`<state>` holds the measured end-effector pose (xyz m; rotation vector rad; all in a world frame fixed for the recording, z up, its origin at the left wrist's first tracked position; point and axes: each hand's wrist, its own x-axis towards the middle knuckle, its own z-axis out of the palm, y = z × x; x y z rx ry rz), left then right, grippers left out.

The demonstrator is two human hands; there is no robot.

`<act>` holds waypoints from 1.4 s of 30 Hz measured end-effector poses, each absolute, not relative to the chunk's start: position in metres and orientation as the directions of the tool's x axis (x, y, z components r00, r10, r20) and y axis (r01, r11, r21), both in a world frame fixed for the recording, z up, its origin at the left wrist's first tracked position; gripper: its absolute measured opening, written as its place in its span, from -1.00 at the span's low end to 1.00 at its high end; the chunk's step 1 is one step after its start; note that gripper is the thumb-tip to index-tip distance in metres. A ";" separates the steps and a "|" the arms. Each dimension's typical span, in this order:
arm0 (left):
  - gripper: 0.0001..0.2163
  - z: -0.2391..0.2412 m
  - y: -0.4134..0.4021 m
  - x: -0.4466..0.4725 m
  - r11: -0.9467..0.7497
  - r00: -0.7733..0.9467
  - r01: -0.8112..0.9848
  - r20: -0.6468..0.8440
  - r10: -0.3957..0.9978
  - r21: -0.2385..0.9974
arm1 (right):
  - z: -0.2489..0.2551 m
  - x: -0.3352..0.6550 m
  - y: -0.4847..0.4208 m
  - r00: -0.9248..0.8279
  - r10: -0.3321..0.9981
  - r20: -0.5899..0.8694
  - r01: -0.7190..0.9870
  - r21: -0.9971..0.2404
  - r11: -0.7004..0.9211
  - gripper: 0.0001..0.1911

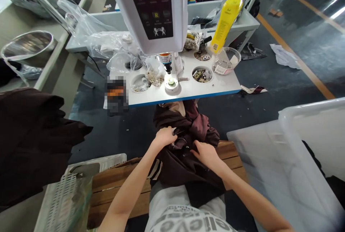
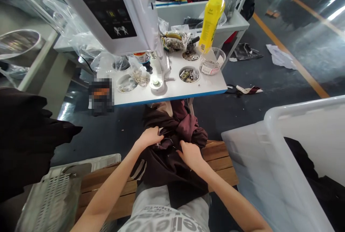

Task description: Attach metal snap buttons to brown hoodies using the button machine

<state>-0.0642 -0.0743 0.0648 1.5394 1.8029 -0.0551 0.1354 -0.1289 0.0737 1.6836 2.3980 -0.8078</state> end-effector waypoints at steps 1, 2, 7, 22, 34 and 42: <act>-0.76 0.065 -0.075 -0.065 0.262 0.039 0.849 -0.549 0.835 0.459 | 0.081 0.136 -0.131 -0.423 0.812 -0.402 0.869 -0.432 0.239 -0.89; -0.76 0.068 -0.075 -0.065 0.258 0.075 0.815 -0.536 0.841 0.519 | 0.091 0.133 -0.134 -0.486 0.780 -0.393 0.812 -0.533 0.238 -0.90; -0.58 0.093 -0.082 -0.071 0.442 0.194 0.000 -0.433 0.880 0.897 | 0.150 0.102 -0.143 -0.643 0.765 0.044 0.401 -0.831 0.385 -0.97; -0.48 0.088 -0.084 -0.138 0.470 0.036 -0.308 -0.484 0.875 0.827 | 0.068 0.102 -0.108 -0.507 0.861 0.038 0.712 -0.545 0.443 -0.62; -0.45 0.095 -0.072 -0.161 0.423 0.261 -0.377 -0.343 0.902 0.824 | 0.094 0.107 -0.104 -0.611 0.789 -0.060 0.690 -0.528 0.495 -0.84; -0.67 0.105 -0.047 -0.117 0.358 0.067 -0.184 -0.352 0.934 0.916 | 0.171 0.031 -0.171 -0.982 0.188 0.022 0.122 -0.688 0.715 -0.66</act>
